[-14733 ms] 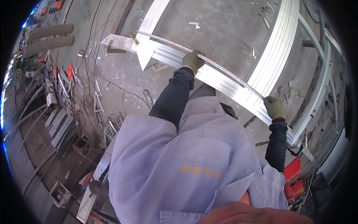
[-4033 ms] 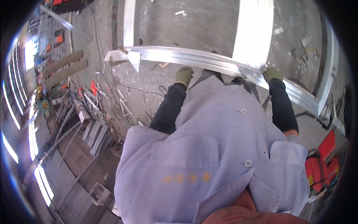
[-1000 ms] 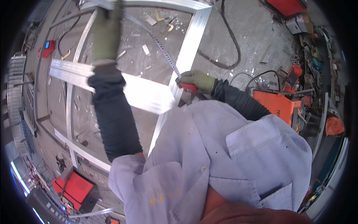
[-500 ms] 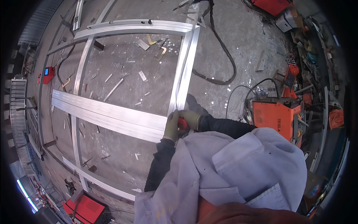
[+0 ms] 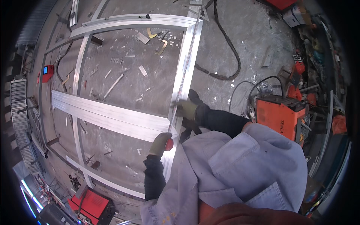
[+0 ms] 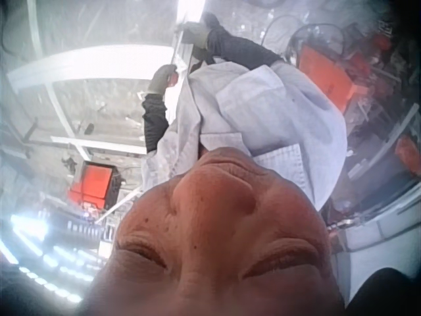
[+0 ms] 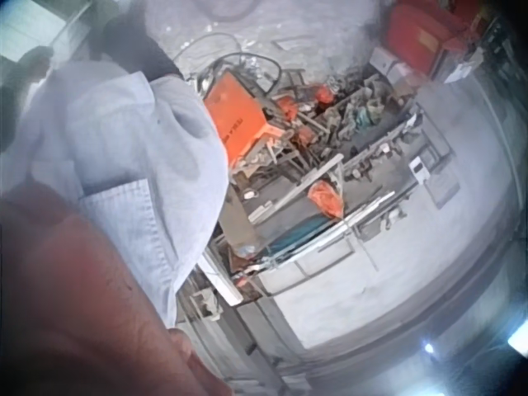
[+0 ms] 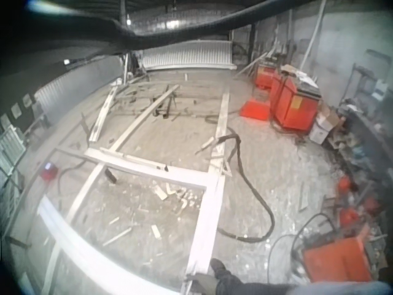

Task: The person uses a tape measure to measure the lengths of several aluminum frame pieces laid out on the floor. They repeatedly extend and retract the tape measure across different sections of the frame, checking dimensions and alignment.

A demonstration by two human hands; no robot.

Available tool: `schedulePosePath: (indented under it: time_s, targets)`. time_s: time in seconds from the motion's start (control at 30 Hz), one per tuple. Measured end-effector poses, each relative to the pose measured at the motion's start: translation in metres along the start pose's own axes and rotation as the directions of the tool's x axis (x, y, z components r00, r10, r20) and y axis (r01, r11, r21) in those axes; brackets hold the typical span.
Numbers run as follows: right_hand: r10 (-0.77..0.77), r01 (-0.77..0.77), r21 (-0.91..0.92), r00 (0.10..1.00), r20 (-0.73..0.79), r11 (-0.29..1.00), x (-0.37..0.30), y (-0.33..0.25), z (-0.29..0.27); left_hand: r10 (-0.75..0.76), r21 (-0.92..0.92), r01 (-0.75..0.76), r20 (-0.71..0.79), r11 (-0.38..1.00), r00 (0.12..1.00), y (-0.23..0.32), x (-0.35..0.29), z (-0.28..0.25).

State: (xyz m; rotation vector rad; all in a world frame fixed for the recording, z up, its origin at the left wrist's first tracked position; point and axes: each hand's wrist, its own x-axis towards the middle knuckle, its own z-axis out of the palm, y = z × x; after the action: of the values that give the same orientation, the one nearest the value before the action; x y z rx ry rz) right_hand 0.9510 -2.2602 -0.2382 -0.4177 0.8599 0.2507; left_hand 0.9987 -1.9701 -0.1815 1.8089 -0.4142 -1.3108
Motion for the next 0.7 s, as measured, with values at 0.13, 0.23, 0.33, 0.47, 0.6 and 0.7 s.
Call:
schedulePosePath:
  time_s: [0.13, 0.23, 0.33, 0.47, 0.6, 0.7]
  targets:
    - [-0.131, 0.133, 0.022, 0.988, -0.078, 0.991, 0.037, -0.05, -0.008, -0.341, -0.371, 0.303, -0.038, 0.878, 0.939, -0.037, -0.038, 0.001]
    - [-0.198, 0.186, -0.197, 0.979, -0.044, 0.963, 0.062, -0.067, -0.028, -0.382, -0.398, 0.302, -0.138, 0.866, 0.914, -0.042, -0.049, 0.014]
    - [-0.209, 0.177, -0.392, 0.977, -0.04, 0.903, 0.055, -0.068, -0.015, -0.46, -0.446, 0.346, -0.175, 0.825, 0.87, -0.039, -0.055, 0.028]
    - [-0.207, 0.154, -0.475, 0.977, -0.06, 0.866, 0.059, -0.059, -0.016, -0.448, -0.361, 0.358, -0.207, 0.861, 0.87, -0.043, -0.061, 0.036]
    - [-0.183, 0.129, -0.537, 0.982, -0.048, 0.834, 0.053, -0.044, -0.014, -0.44, -0.422, 0.321, -0.224, 0.848, 0.87, -0.064, -0.077, 0.037]
    - [-0.309, 0.27, -0.654, 0.949, 0.058, 0.706, 0.075, -0.025, -0.044, -0.437, -0.489, 0.287, -0.226, 0.824, 0.87, -0.072, -0.079, 0.036]
